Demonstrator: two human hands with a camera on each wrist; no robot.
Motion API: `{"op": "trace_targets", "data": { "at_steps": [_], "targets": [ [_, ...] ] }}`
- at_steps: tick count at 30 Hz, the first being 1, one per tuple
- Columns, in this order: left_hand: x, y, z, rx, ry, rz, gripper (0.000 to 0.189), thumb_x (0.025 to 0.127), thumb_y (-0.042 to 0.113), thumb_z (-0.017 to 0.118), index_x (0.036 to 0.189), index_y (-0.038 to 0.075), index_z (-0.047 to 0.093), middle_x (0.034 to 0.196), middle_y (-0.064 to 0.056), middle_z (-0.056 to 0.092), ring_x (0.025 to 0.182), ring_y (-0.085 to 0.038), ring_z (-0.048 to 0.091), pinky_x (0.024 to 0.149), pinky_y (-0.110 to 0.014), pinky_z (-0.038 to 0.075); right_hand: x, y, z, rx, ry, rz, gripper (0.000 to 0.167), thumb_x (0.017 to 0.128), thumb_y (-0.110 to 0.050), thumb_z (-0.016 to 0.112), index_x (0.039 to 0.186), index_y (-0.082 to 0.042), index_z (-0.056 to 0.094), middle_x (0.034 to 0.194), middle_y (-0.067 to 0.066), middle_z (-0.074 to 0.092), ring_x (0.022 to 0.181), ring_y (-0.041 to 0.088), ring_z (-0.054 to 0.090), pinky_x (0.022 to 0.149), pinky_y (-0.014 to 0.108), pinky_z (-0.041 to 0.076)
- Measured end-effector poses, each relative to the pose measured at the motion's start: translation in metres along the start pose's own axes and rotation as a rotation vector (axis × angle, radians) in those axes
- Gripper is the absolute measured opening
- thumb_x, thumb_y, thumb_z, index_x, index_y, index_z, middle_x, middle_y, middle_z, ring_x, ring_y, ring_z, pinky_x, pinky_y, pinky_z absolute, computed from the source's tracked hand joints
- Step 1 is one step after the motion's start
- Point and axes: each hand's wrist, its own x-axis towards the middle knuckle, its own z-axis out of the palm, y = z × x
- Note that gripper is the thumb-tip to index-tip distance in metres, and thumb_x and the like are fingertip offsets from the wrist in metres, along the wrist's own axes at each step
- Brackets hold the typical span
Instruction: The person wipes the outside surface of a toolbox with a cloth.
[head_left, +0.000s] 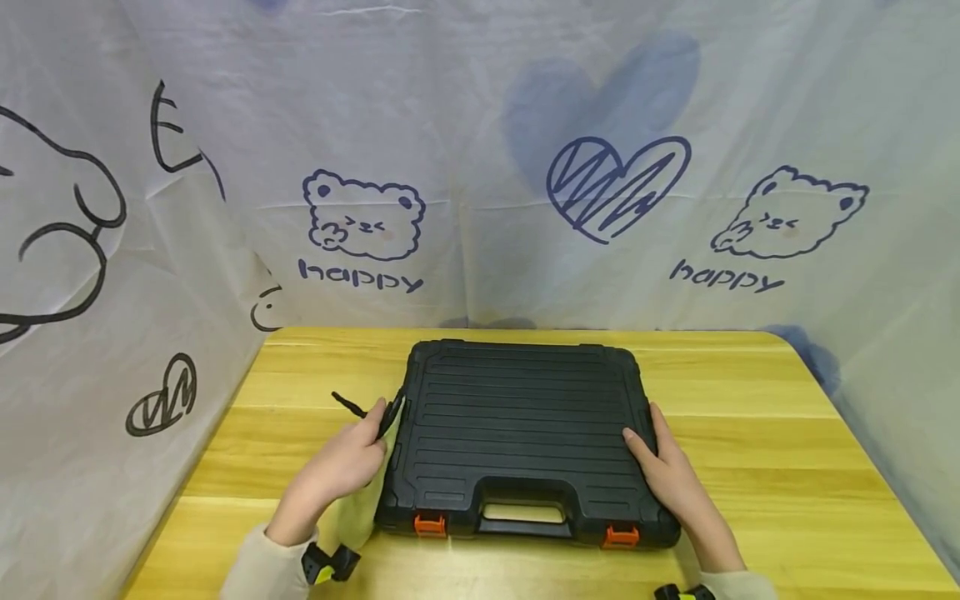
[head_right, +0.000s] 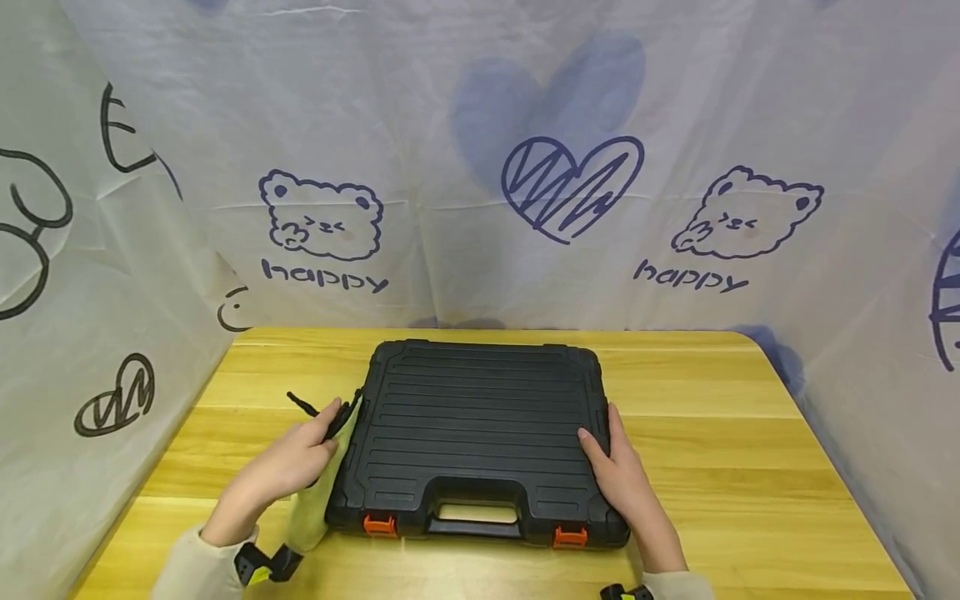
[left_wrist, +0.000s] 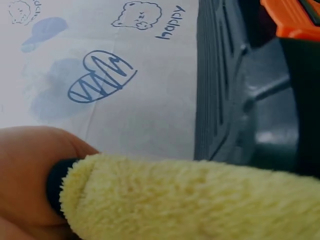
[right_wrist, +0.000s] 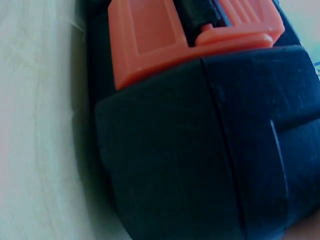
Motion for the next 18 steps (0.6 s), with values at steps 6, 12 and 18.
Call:
{"op": "trace_targets", "data": {
  "at_steps": [6,12,18],
  "targets": [
    [0.018,-0.009,-0.004,-0.087,0.032,0.017,0.063,0.103,0.006,0.034,0.157,-0.004,0.003,0.067,-0.005,0.051,0.039,-0.011,0.027,0.049,-0.03,0.039,0.001,-0.001,0.0,-0.005,-0.001,-0.002,0.085,0.105,-0.049,0.04,0.158,-0.007,-0.012,0.163,0.026,-0.003,0.147,0.048,0.005,0.116,0.063,0.012],
    [0.037,-0.014,-0.01,-0.134,0.056,0.029,0.062,0.105,0.008,0.034,0.158,-0.001,0.005,0.078,-0.02,0.063,0.038,-0.01,0.026,0.042,-0.029,0.036,0.002,0.0,-0.001,-0.002,0.008,-0.017,0.085,0.105,-0.048,0.041,0.158,-0.006,-0.011,0.162,0.027,-0.002,0.146,0.049,0.005,0.115,0.063,0.012],
    [0.055,-0.021,-0.017,-0.196,0.067,0.027,0.059,0.106,0.009,0.033,0.158,-0.002,0.008,0.152,-0.033,0.03,0.071,-0.027,0.053,0.071,-0.039,0.046,0.001,0.0,0.0,0.002,0.006,-0.016,0.085,0.105,-0.047,0.042,0.158,-0.005,-0.011,0.162,0.027,-0.002,0.146,0.049,0.005,0.115,0.063,0.012]
  ]
}}
